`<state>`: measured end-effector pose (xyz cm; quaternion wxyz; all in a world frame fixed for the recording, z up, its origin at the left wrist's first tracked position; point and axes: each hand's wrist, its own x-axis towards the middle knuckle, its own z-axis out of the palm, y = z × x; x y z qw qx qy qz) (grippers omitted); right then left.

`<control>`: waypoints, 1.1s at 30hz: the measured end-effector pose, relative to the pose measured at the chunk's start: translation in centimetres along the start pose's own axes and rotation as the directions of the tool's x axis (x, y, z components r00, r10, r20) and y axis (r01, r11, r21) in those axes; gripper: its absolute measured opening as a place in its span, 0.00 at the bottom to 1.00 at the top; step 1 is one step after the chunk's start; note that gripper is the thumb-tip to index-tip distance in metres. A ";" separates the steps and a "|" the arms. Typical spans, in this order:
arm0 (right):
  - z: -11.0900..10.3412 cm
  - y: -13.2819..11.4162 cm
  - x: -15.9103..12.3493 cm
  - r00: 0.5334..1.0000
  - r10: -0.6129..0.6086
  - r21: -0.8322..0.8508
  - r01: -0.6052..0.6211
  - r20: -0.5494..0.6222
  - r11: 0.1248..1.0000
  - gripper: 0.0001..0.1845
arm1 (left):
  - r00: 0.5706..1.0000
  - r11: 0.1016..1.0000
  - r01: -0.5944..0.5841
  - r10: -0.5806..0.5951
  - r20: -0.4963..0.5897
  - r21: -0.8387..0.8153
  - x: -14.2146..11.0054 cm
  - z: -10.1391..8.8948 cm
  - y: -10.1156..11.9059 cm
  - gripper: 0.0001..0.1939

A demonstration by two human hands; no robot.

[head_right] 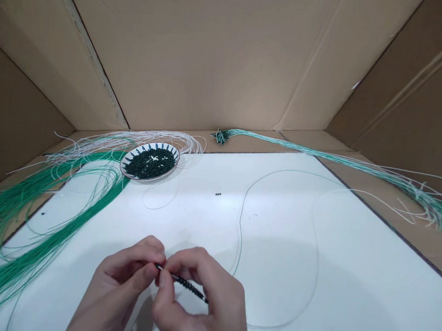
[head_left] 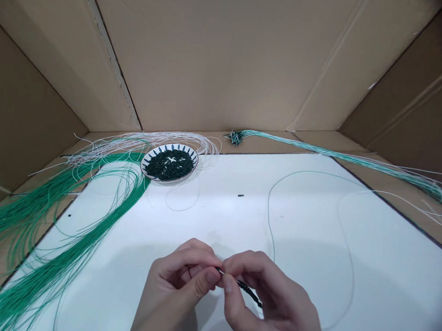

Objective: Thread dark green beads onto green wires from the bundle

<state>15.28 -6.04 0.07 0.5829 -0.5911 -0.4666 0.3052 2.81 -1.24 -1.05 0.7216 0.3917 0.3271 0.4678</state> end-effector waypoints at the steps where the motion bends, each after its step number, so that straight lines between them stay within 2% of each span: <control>1: -0.1 0.1 0.0 1.000 -0.013 -0.033 0.013 0.007 0.999 0.07 | 1.000 0.999 -0.018 0.018 -0.005 0.040 0.0 -0.1 0.0 0.03; 4: -0.1 0.2 0.0 0.998 -0.053 -0.111 0.055 0.021 0.992 0.06 | 0.998 0.982 -0.062 0.065 -0.015 0.178 0.0 -0.5 0.0 0.03; 8: 0.0 0.0 0.1 0.996 -0.073 -0.098 0.077 0.043 0.992 0.08 | 0.996 0.962 -0.086 0.089 -0.001 0.257 0.0 -0.9 0.1 0.04; 13: -0.2 -0.3 0.2 0.998 -0.023 0.039 0.020 0.063 0.999 0.08 | 0.996 0.958 -0.082 0.084 0.004 0.274 -0.2 -1.3 0.3 0.05; 18: -0.8 0.1 0.5 0.993 0.059 0.204 -0.079 0.099 0.976 0.07 | 0.995 0.973 -0.051 0.031 0.092 0.224 0.0 -1.7 0.2 0.06; 25: -1.1 1.1 0.7 0.993 0.082 0.212 -0.097 0.080 0.972 0.06 | 0.995 0.927 -0.091 0.098 0.000 0.364 0.2 -1.6 0.4 0.03; 33: -1.9 1.6 1.1 0.989 0.036 0.100 -0.051 0.144 0.994 0.05 | 0.997 0.891 0.048 -0.068 0.028 0.452 -0.2 -1.0 1.4 0.11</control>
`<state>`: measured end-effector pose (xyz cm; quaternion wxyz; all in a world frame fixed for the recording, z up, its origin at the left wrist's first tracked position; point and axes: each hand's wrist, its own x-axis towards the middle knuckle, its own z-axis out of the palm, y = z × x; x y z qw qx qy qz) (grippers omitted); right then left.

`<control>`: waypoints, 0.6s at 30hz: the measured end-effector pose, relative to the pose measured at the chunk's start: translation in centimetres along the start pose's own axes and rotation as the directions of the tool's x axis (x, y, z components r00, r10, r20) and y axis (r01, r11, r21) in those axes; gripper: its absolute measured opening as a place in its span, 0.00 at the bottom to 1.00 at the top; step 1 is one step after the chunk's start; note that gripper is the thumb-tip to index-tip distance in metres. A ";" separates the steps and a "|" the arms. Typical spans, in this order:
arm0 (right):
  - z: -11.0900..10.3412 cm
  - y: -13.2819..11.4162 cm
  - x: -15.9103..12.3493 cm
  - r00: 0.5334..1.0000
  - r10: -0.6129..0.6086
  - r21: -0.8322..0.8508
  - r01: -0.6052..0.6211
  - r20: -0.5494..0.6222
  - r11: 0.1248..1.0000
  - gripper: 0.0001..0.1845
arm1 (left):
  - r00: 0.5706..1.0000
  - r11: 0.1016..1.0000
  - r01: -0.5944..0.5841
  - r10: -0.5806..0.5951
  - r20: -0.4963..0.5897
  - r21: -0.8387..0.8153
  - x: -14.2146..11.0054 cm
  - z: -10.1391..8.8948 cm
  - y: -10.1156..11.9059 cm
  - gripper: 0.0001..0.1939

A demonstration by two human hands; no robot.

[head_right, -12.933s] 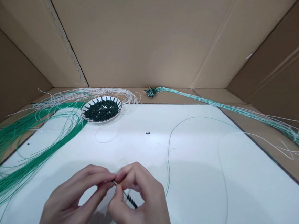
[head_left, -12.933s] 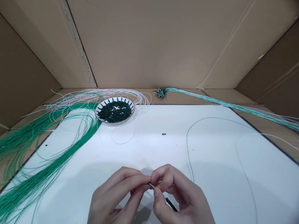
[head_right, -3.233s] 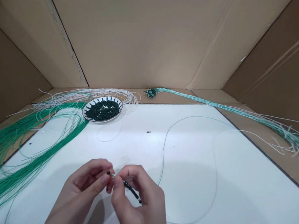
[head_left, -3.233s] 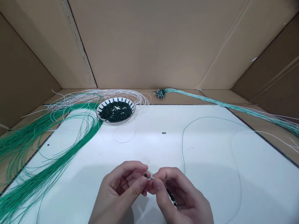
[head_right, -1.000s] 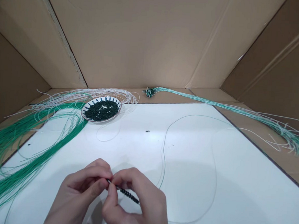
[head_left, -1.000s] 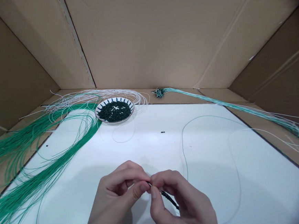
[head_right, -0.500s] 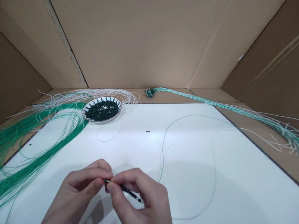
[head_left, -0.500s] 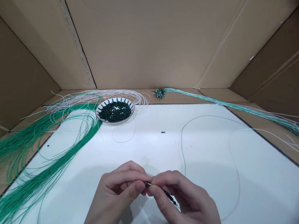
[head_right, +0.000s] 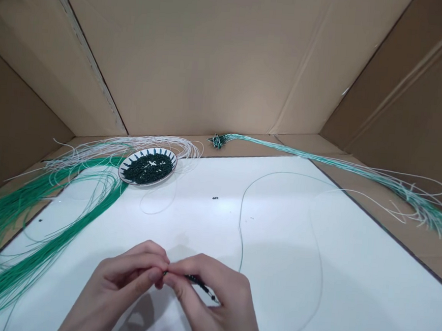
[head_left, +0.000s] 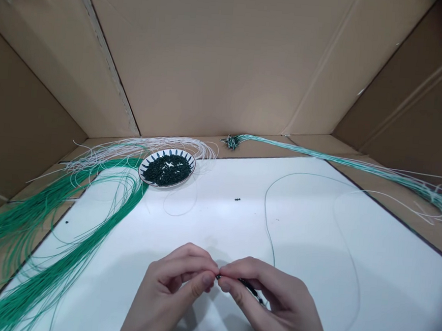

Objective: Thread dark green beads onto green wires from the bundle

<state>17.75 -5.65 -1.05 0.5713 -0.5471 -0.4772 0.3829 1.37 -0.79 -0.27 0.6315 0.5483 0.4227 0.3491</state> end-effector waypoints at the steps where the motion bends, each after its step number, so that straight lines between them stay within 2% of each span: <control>1: -0.1 0.0 0.0 1.000 -0.001 -0.009 0.001 0.008 1.000 0.05 | 1.000 1.000 -0.005 0.005 -0.012 0.014 -0.1 0.1 0.1 0.10; 4: -0.2 0.2 0.0 1.000 0.019 -0.013 -0.018 0.020 1.000 0.06 | 0.997 0.999 -0.032 0.034 -0.075 0.033 -0.2 0.5 0.1 0.08; 7: 0.0 0.3 -0.1 0.997 0.071 0.036 -0.071 0.004 0.997 0.04 | 0.996 0.998 -0.040 0.044 -0.082 0.046 -0.2 0.8 0.0 0.10; 11: 0.1 0.3 -0.1 0.990 0.139 0.103 -0.139 0.002 0.985 0.03 | 0.999 0.998 -0.034 0.036 -0.032 0.053 -0.2 0.9 -0.1 0.13; 18: -0.2 0.7 -0.2 0.987 0.095 0.072 -0.104 0.127 0.992 0.04 | 0.995 0.996 0.053 -0.047 0.087 -0.068 -0.3 0.7 0.4 0.15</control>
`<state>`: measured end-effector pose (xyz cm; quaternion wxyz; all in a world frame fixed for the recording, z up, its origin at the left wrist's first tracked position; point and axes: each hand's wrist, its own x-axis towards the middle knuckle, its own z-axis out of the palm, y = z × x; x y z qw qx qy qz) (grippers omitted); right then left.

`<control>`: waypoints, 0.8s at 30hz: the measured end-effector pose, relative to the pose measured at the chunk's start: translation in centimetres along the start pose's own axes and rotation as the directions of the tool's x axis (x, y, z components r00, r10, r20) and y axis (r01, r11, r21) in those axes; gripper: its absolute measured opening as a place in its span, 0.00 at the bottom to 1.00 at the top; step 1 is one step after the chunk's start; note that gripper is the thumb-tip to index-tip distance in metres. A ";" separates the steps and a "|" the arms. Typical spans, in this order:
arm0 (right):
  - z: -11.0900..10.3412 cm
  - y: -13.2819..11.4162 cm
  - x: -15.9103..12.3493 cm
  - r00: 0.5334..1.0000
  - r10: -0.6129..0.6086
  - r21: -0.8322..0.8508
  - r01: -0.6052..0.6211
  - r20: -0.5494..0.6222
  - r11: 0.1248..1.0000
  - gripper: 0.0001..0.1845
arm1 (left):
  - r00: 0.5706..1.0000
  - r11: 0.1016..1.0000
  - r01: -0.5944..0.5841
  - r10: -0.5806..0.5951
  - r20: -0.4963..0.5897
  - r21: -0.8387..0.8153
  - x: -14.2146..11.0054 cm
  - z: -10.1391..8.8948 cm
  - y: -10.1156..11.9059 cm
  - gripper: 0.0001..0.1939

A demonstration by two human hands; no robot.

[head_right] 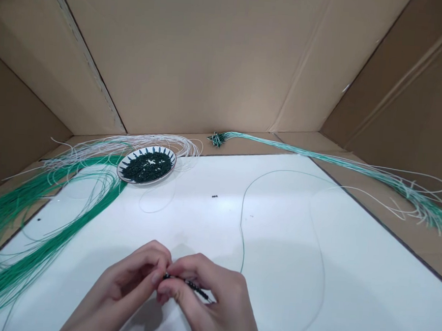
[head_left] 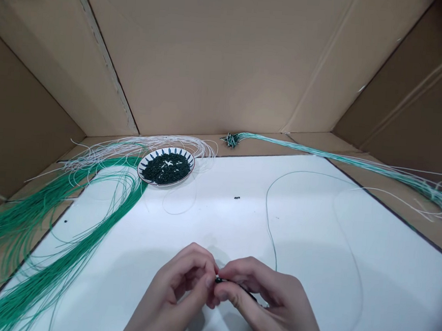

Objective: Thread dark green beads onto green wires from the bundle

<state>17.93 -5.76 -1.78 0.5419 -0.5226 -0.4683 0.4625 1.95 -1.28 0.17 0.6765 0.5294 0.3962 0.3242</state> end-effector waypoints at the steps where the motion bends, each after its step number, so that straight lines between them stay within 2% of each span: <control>1: 0.0 0.1 0.0 1.000 0.001 0.004 -0.001 0.013 1.000 0.04 | 1.000 1.000 0.009 -0.009 0.009 -0.016 0.0 0.0 0.0 0.15; 5: 0.2 0.2 -0.1 0.999 0.035 0.030 -0.035 0.017 0.999 0.02 | 1.000 0.997 0.004 -0.004 0.009 -0.072 0.1 0.0 -0.3 0.17; 9: 0.2 -0.1 -0.1 0.998 0.055 0.011 -0.055 -0.001 0.998 0.05 | 0.996 0.995 -0.008 -0.001 -0.087 -0.098 0.1 0.2 -0.3 0.16; 11: 0.1 -0.4 -0.1 0.999 0.038 -0.041 -0.039 -0.033 0.998 0.05 | 0.991 0.994 -0.009 -0.006 -0.136 -0.108 0.0 0.3 -0.3 0.15; 13: 0.0 -0.6 -0.2 0.998 -0.003 -0.142 -0.006 -0.067 0.990 0.01 | 0.983 0.995 -0.031 0.013 -0.182 -0.099 0.0 0.3 -0.3 0.15; 15: -0.1 -0.9 -0.2 0.995 -0.048 -0.244 0.026 -0.085 0.969 0.07 | 0.978 0.996 -0.041 0.024 -0.207 -0.079 -0.1 0.2 -0.3 0.14; 17: -0.1 -1.0 -0.2 0.993 -0.079 -0.303 0.050 -0.084 0.952 0.09 | 0.979 0.997 -0.031 0.016 -0.201 -0.070 -0.1 0.1 -0.4 0.13; 24: 0.1 -1.0 -0.1 0.983 -0.149 -0.353 0.104 -0.103 0.930 0.09 | 0.983 0.997 -0.060 0.051 -0.177 -0.046 -0.2 0.1 -0.3 0.08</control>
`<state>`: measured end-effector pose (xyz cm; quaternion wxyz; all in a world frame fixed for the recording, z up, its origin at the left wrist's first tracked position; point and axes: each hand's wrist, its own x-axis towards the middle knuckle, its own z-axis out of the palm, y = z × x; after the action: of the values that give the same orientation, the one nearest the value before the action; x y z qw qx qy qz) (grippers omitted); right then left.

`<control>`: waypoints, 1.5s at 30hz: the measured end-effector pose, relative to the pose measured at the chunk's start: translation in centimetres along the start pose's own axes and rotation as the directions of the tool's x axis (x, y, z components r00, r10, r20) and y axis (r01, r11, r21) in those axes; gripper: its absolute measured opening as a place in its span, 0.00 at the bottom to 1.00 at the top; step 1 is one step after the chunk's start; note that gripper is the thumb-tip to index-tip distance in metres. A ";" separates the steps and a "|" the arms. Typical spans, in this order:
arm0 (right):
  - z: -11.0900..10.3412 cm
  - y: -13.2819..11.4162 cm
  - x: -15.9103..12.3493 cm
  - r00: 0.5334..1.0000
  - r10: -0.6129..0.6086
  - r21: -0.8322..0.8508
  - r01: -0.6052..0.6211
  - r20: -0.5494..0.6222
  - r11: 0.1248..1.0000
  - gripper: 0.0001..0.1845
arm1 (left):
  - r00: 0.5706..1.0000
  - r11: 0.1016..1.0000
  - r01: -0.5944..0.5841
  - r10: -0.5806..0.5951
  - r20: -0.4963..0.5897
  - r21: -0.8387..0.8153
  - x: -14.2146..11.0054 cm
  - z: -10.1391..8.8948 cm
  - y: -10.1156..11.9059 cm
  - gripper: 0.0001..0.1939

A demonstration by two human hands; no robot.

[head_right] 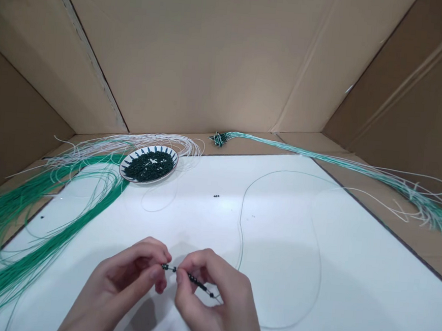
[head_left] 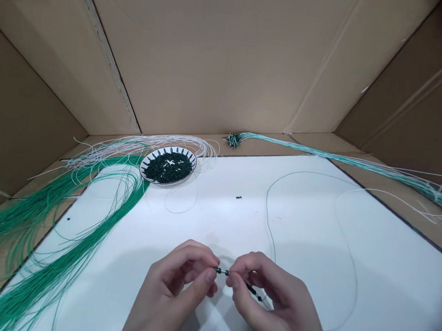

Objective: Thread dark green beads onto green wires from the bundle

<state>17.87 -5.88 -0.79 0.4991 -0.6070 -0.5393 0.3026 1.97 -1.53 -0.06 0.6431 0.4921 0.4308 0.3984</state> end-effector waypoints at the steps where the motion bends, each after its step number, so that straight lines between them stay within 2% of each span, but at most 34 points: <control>1: 0.0 0.1 0.0 1.000 -0.017 -0.008 0.017 -0.001 1.000 0.09 | 1.000 1.000 -0.007 0.007 0.002 0.007 0.0 0.0 0.0 0.07; 9: -0.6 0.4 -0.2 0.987 -0.132 -0.081 0.139 0.089 0.987 0.09 | 0.999 0.994 -0.040 0.040 -0.001 0.101 -0.1 0.0 0.3 0.04; 16: -0.3 0.6 -0.6 0.978 -0.165 -0.142 0.182 0.124 0.973 0.09 | 0.997 0.982 -0.072 0.068 0.028 0.176 -0.2 0.1 0.0 0.04; 22: -0.9 0.5 -0.5 0.989 -0.078 -0.045 0.084 0.126 0.995 0.10 | 0.998 0.986 -0.061 0.055 0.043 0.154 0.0 -0.3 0.4 0.05; 27: -0.8 1.1 -0.4 0.983 -0.121 0.036 0.117 0.135 0.992 0.05 | 0.987 0.969 -0.124 0.098 0.127 0.216 0.4 -1.2 -0.3 0.06; 30: -0.5 1.4 -0.4 0.982 -0.127 0.062 0.120 0.141 0.991 0.05 | 0.986 0.964 -0.135 0.110 0.122 0.229 0.5 -1.1 -0.7 0.05; 37: -0.3 1.3 -0.4 0.987 -0.100 0.034 0.096 0.126 0.995 0.08 | 0.997 0.972 -0.072 0.063 0.045 0.223 0.2 0.1 -0.4 0.09; 41: 0.0 1.7 -0.5 0.989 -0.050 0.046 0.044 0.141 0.998 0.07 | 0.998 0.979 -0.064 0.062 0.014 0.193 0.1 0.7 -0.5 0.09; 45: 0.1 2.0 -0.5 0.986 0.008 0.077 -0.021 0.165 0.997 0.03 | 0.995 0.967 -0.096 0.094 0.021 0.238 0.1 0.7 -0.6 0.09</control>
<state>18.41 -6.14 -2.78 0.4742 -0.5638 -0.5617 0.3763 2.73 -1.73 -0.55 0.5616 0.5877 0.4484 0.3718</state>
